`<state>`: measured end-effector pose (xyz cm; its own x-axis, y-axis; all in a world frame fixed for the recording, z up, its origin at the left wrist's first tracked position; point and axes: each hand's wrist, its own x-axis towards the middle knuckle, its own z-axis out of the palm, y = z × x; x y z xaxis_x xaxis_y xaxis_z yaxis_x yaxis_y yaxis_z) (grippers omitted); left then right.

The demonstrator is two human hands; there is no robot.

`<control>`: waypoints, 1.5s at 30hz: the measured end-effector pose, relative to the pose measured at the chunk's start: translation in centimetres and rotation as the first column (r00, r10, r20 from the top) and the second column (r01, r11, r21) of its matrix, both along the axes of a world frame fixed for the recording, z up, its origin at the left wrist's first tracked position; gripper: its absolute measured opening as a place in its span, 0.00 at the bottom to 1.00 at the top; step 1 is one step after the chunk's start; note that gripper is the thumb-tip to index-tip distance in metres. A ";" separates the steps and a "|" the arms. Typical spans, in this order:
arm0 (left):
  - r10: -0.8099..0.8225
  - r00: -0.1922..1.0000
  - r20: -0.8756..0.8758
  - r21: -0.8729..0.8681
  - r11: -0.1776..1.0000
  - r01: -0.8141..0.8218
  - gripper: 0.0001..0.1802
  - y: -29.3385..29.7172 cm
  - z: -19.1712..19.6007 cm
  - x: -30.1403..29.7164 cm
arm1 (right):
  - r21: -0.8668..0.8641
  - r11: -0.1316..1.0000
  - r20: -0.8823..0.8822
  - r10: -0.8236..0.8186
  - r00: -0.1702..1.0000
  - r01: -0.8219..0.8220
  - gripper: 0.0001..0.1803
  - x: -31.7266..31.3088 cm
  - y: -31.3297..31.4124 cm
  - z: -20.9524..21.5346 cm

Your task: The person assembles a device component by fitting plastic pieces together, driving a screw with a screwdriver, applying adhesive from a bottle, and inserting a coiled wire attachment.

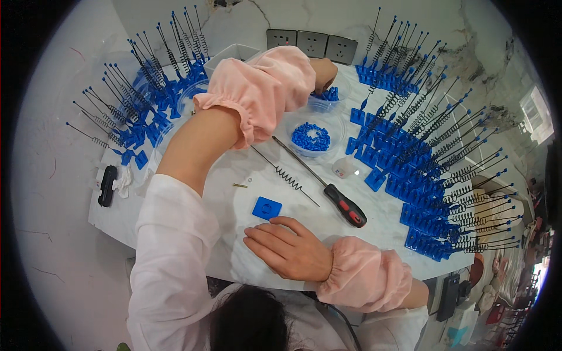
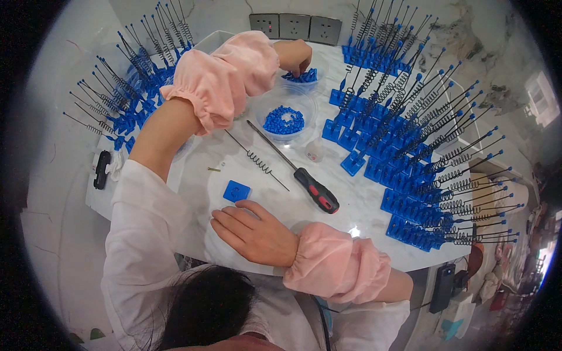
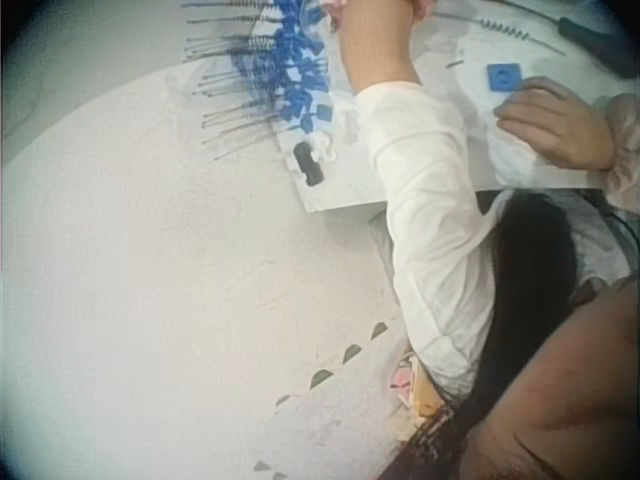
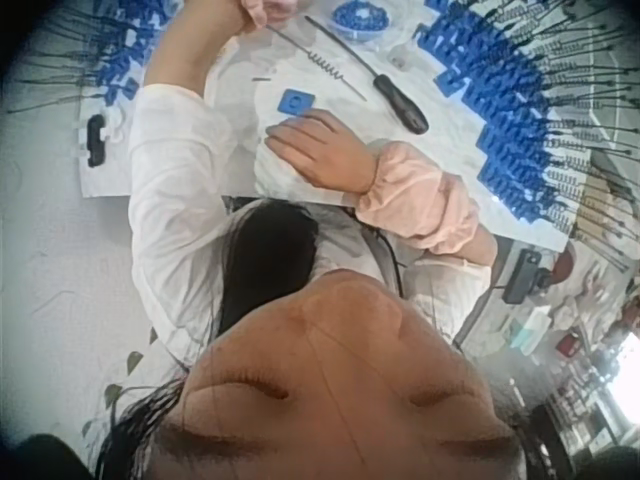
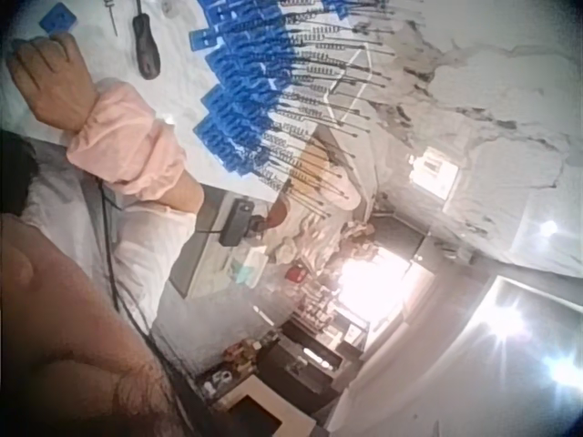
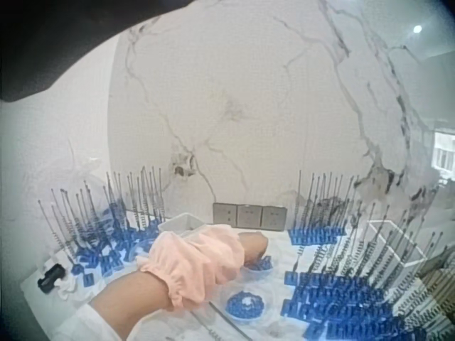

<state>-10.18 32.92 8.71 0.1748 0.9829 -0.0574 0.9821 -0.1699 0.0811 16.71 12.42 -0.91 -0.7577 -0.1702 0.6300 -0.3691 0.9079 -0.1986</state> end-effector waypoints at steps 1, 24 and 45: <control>0.007 1.000 -0.001 -0.008 1.000 -0.007 0.04 -0.1 0.2 0.1 | -0.001 1.000 -0.001 -0.001 1.000 0.001 0.23 0.0 0.0 0.0; 0.309 0.208 0.928 -0.281 0.947 -0.154 0.09 -33.3 -0.1 7.0 | -0.313 0.940 -0.286 -0.227 0.931 0.133 0.30 0.8 0.4 3.2; 0.042 0.552 0.833 0.095 0.971 -0.218 0.06 -33.9 -4.6 8.3 | -0.158 0.976 -0.032 -0.160 0.987 0.153 0.17 0.0 0.3 2.9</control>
